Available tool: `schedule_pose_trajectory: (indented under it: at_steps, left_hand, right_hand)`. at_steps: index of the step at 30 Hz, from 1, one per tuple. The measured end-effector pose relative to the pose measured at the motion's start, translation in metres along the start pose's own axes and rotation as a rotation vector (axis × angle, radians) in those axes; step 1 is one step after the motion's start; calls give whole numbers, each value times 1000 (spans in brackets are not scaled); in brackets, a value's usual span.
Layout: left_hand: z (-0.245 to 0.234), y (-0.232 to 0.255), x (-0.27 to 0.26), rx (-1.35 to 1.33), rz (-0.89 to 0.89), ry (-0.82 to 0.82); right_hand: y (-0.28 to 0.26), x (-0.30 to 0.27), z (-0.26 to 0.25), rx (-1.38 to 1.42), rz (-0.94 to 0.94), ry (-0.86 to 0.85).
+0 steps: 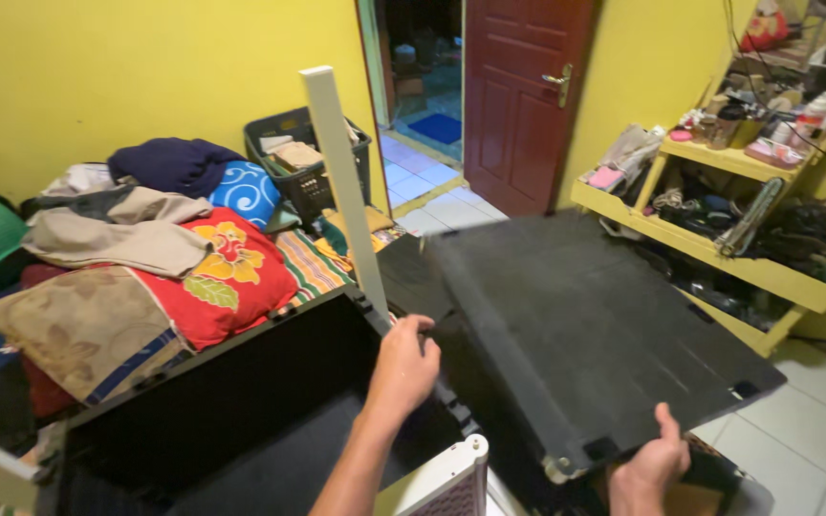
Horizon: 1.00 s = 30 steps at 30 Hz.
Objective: The person assembles a modular plastic storage box by hand. They place black plastic panels into a white frame, insert maroon patterned side panels, and then place a black lid on top, securing it by hand.
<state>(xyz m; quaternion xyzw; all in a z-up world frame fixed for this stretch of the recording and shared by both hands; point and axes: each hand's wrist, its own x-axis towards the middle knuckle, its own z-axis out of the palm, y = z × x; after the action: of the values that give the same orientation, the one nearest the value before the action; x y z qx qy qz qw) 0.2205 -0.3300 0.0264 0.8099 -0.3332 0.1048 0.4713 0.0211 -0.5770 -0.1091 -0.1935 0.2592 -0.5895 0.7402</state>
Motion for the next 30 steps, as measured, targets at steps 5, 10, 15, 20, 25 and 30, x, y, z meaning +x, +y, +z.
schedule_pose_trajectory:
  at_steps: [5,10,15,20,25,30]
  left_hand:
    - [-53,7,20,-301,-390,184]
    - [-122,16,21,-719,-650,319]
    - [-178,20,-27,-997,-751,445]
    - [-193,32,-91,-1310,-504,538]
    - [-215,46,-117,-1297,-594,732]
    - [-254,58,-143,-1448,-476,954]
  right_hand:
    - [-27,-32,41,-37,149,-69]
    - [-33,-40,56,-134,154,-128]
    - [-24,-14,55,-175,317,-498]
    - [-22,-30,70,-119,586,-705]
    - [-33,-66,121,-332,763,-715]
    - [-16,-99,183,-469,797,-958]
